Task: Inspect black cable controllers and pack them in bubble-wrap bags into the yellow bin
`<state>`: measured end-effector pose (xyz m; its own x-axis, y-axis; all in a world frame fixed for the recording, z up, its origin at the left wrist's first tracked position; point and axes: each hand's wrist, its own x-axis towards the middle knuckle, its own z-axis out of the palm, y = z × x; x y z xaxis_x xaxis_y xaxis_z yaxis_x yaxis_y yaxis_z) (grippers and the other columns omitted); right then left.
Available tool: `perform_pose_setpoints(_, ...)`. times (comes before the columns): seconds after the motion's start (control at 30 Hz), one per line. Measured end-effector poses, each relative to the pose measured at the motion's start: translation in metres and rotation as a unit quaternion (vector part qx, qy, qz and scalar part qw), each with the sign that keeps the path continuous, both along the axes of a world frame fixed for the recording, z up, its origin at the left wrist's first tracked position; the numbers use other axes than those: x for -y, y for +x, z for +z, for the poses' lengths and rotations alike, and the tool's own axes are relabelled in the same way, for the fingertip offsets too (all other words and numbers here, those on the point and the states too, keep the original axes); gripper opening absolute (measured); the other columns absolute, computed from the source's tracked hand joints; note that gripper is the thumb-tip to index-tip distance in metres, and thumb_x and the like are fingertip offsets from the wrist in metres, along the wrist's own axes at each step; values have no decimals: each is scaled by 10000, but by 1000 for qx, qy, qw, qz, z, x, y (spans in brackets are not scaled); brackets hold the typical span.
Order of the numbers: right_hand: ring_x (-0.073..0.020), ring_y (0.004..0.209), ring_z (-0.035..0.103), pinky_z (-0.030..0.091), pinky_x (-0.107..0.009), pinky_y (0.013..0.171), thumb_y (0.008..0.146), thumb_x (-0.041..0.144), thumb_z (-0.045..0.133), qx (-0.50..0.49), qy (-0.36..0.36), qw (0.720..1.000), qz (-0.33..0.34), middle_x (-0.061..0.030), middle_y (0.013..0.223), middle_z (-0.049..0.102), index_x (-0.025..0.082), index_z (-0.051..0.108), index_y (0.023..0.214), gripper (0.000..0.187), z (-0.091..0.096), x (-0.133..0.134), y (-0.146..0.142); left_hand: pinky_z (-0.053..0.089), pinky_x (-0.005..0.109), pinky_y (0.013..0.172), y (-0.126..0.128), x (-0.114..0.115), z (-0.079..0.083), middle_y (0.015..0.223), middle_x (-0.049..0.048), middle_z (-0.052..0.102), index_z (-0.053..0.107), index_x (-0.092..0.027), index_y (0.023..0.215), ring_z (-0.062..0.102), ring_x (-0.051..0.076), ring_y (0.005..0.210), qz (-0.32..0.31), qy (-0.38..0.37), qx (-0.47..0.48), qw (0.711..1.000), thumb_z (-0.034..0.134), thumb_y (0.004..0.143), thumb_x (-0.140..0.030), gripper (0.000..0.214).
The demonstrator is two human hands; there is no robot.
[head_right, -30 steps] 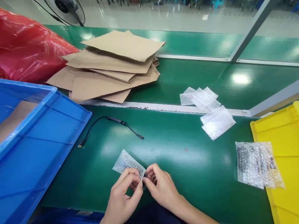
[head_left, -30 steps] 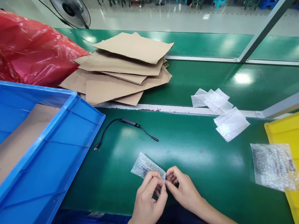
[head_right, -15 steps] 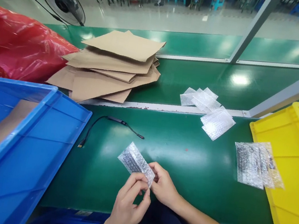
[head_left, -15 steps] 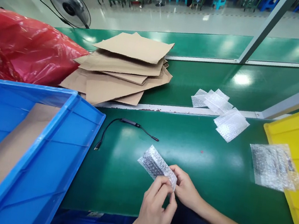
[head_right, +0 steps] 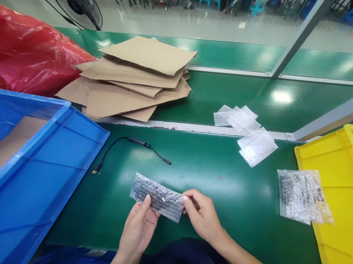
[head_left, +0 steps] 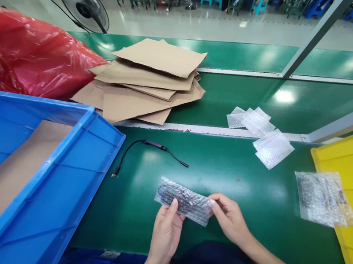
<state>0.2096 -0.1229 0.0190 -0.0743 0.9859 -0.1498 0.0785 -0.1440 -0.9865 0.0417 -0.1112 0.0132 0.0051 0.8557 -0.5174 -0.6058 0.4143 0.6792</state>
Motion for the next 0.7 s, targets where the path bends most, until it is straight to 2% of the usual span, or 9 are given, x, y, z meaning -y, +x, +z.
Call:
perform_pose_setpoints(0.13, -200, 767, 626, 534, -321, 687, 934, 506, 435, 56, 20, 992, -108, -74, 851, 646, 192, 586, 959, 349, 3, -3, 25, 531, 331, 785, -5, 1, -1, 907, 52, 711, 635, -178, 907, 663, 203, 861, -3, 27, -67, 997, 729, 719, -437, 334)
perform_pose_setpoints(0.17, -211, 833, 626, 529, -340, 741, 930, 488, 449, 75, 26, 992, -102, -85, 910, 650, 195, 580, 1013, 331, 5, -4, 29, 526, 331, 799, -5, 3, -2, 918, 58, 712, 642, -173, 915, 660, 207, 876, -18, 31, -90, 995, 726, 719, -441, 342)
perform_pose_setpoints(0.23, -226, 947, 604, 498, -365, 834, 910, 434, 500, 111, 38, 992, -39, -94, 1039, 638, 203, 546, 1141, 330, 11, -5, 29, 516, 323, 821, -2, 6, -5, 917, 71, 714, 660, -155, 926, 655, 212, 885, -76, 47, -137, 986, 722, 721, -438, 354)
perform_pose_setpoints(0.3, -241, 1020, 577, 471, -371, 878, 858, 375, 588, 147, 34, 988, 42, -92, 1139, 609, 212, 484, 1258, 445, 18, -4, 21, 517, 306, 793, 5, 11, -6, 861, 74, 713, 677, -132, 908, 654, 211, 836, -164, 74, -177, 968, 718, 720, -432, 357)
perform_pose_setpoints(0.37, -253, 1013, 581, 469, -361, 859, 808, 320, 655, 182, 4, 979, 91, -78, 1121, 619, 218, 430, 1323, 572, 26, -4, 12, 523, 287, 720, 14, 17, -7, 782, 68, 704, 680, -116, 873, 649, 203, 755, -242, 92, -202, 944, 718, 715, -432, 355)
perform_pose_setpoints(0.47, -238, 873, 618, 479, -324, 761, 806, 268, 662, 217, -33, 971, 99, -36, 939, 653, 222, 413, 1339, 590, 34, -6, 10, 526, 274, 688, 27, 27, -13, 816, 74, 706, 658, -129, 911, 655, 203, 751, -284, 89, -199, 934, 743, 683, -443, 397)
perform_pose_setpoints(0.57, -218, 812, 626, 472, -298, 731, 846, 269, 628, 272, -10, 962, 31, -31, 906, 648, 210, 382, 1348, 562, 38, -12, 35, 521, 252, 635, 34, 35, -23, 794, 62, 692, 625, -160, 866, 657, 180, 687, -324, 89, -168, 927, 734, 677, -498, 402)
perform_pose_setpoints(0.63, -227, 846, 631, 468, -299, 752, 875, 273, 598, 361, -2, 932, -36, -62, 971, 648, 182, 326, 1377, 578, 36, -16, 65, 503, 234, 587, 35, 37, -30, 705, 44, 666, 606, -170, 780, 639, 160, 614, -371, 96, -169, 908, 701, 692, -548, 400)
perform_pose_setpoints(0.7, -251, 895, 631, 465, -308, 774, 898, 273, 567, 495, -30, 864, -89, -112, 1050, 636, 139, 279, 1400, 593, 32, -18, 101, 499, 228, 598, 35, 38, -35, 690, 44, 662, 602, -178, 759, 641, 161, 622, -404, 104, -184, 890, 674, 700, -588, 420)
